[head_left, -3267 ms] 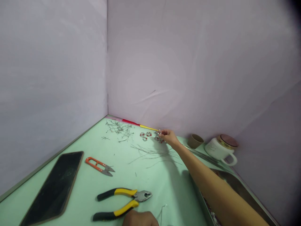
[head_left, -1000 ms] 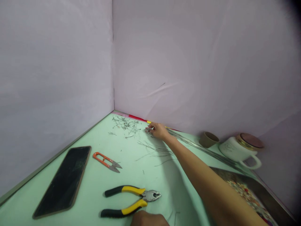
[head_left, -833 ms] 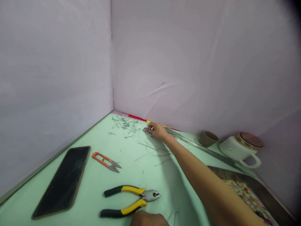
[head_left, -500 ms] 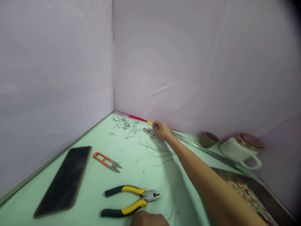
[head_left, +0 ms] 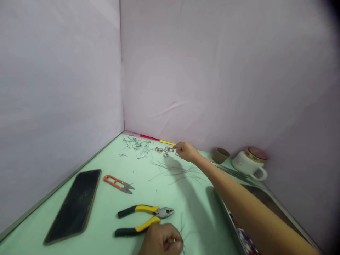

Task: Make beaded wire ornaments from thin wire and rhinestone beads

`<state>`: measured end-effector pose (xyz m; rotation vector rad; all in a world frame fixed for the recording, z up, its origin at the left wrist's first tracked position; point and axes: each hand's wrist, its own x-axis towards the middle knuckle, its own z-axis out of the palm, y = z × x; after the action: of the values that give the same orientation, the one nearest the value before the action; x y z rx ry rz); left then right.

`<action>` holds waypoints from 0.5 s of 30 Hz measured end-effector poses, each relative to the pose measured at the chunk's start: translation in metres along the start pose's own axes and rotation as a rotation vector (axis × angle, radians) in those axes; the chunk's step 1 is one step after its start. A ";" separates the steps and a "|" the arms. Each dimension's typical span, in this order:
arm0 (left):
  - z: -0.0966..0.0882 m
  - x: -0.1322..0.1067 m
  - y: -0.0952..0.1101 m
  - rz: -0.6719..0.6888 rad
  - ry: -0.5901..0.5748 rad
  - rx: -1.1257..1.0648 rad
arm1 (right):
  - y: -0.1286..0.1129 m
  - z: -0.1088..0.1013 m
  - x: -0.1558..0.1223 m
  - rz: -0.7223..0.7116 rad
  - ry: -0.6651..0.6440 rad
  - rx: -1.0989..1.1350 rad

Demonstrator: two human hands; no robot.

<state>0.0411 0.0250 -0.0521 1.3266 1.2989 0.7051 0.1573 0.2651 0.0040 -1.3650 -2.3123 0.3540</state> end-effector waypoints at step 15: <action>0.001 -0.014 0.007 -0.001 0.240 -0.381 | -0.088 0.010 -0.254 0.578 0.464 1.140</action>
<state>0.0409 0.0134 -0.0420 0.9535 1.2725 1.0777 0.1928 0.0002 -0.0264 -1.2191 -0.9470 1.1511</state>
